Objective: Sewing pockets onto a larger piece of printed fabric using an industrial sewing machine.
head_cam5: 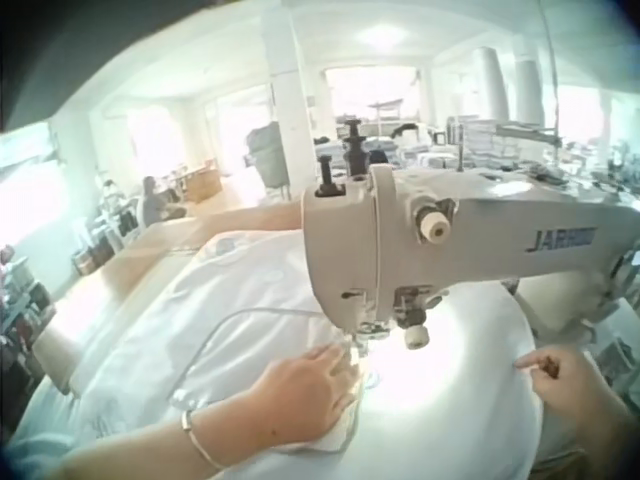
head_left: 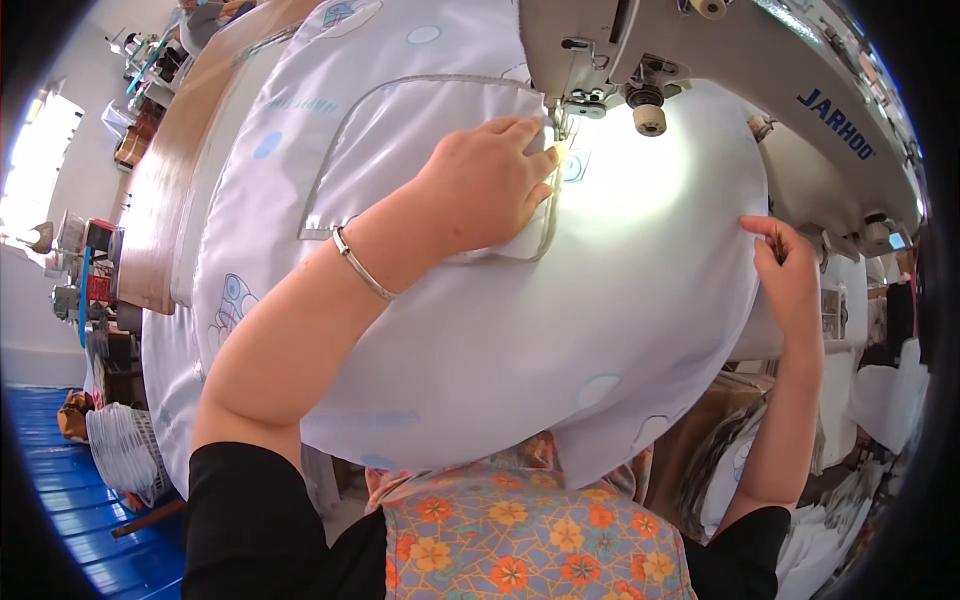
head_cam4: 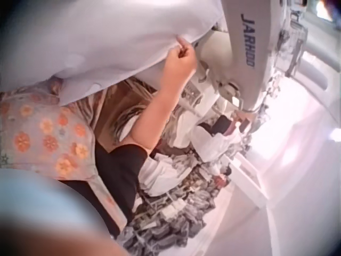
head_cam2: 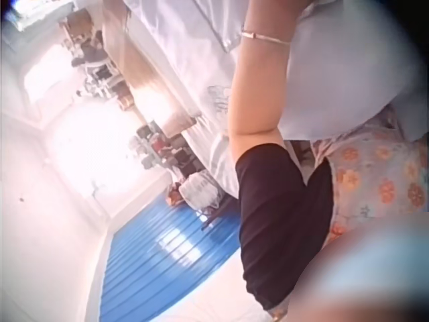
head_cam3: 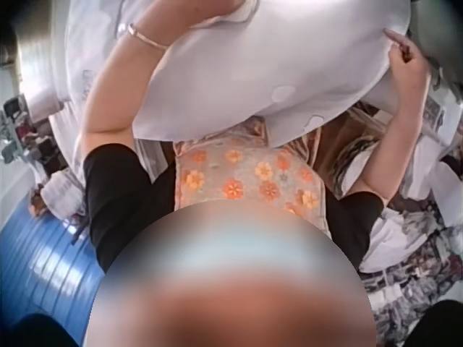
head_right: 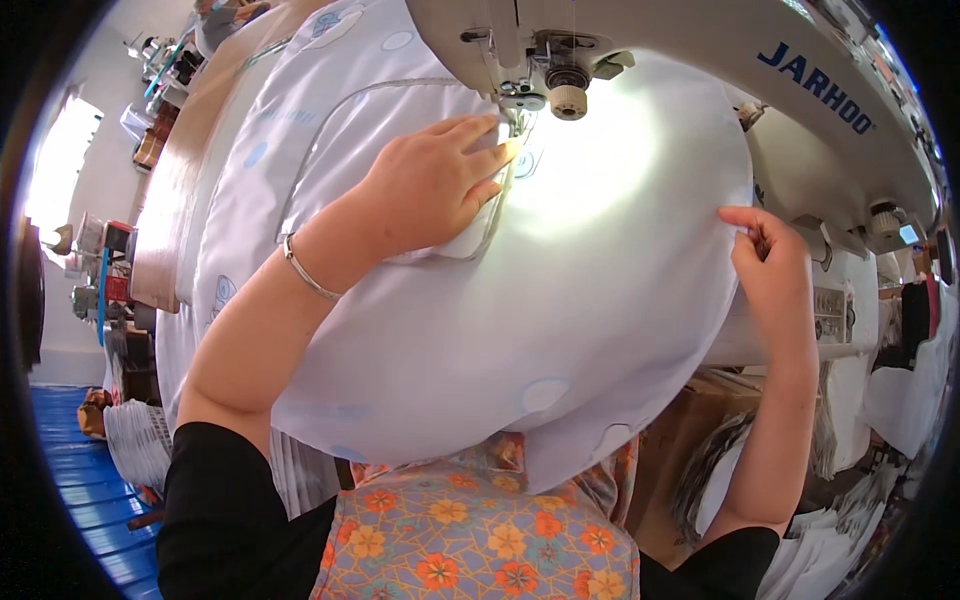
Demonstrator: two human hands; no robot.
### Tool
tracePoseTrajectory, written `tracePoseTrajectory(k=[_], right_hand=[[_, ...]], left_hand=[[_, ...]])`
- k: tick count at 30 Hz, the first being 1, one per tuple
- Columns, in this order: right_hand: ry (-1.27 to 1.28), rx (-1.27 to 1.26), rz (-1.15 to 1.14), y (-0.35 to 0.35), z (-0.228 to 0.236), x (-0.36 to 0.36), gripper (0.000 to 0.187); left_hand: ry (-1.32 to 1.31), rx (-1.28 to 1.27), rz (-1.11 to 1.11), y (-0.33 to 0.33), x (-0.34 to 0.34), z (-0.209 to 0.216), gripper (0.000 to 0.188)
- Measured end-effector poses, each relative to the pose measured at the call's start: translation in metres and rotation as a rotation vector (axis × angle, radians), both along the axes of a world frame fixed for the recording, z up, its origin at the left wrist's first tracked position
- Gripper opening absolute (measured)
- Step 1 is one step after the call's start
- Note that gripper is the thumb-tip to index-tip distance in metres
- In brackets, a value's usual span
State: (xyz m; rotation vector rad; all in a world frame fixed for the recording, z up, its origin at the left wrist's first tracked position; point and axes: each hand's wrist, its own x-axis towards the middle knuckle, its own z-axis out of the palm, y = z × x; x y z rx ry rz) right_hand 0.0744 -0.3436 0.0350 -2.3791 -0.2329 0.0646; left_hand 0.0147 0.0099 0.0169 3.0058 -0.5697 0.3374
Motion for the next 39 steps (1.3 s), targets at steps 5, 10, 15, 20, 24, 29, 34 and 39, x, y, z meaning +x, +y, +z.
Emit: tracePoseTrajectory(k=[5, 10, 15, 20, 24, 29, 34, 39], right_hand=[[-0.443, -0.35, 0.154, -0.008, -0.015, 0.025, 0.025], [-0.701, -0.18, 0.562, 0.085, 0.0, -0.027, 0.026], [-0.66, -0.116, 0.808, 0.134, -0.014, -0.055, 0.027], [-0.745, -0.14, 0.863, 0.132, -0.022, -0.051, 0.029], [-0.706, -0.125, 0.872, 0.133, -0.021, -0.054, 0.027], [-0.638, -0.157, 0.829, 0.133, -0.022, -0.051, 0.026], [-0.576, -0.196, 0.823, 0.135, -0.018, -0.036, 0.029], [-0.52, -0.224, 0.789, 0.14, -0.014, -0.02, 0.032]], left_hand=[[-0.009, -0.038, -0.043, -0.005, -0.007, -0.001, 0.036], [-0.103, -0.167, -0.11, -0.004, -0.045, -0.001, 0.035], [-0.005, -0.287, -0.13, 0.01, -0.107, 0.003, 0.035], [-0.197, -0.08, 0.265, 0.087, -0.153, 0.009, 0.031], [-0.153, -0.092, 0.308, 0.119, -0.162, 0.007, 0.031], [-0.213, -0.029, 0.286, 0.121, -0.154, 0.003, 0.028], [-0.247, -0.026, 0.292, 0.123, -0.138, 0.001, 0.025], [-0.251, -0.046, 0.306, 0.131, -0.122, -0.002, 0.022]])
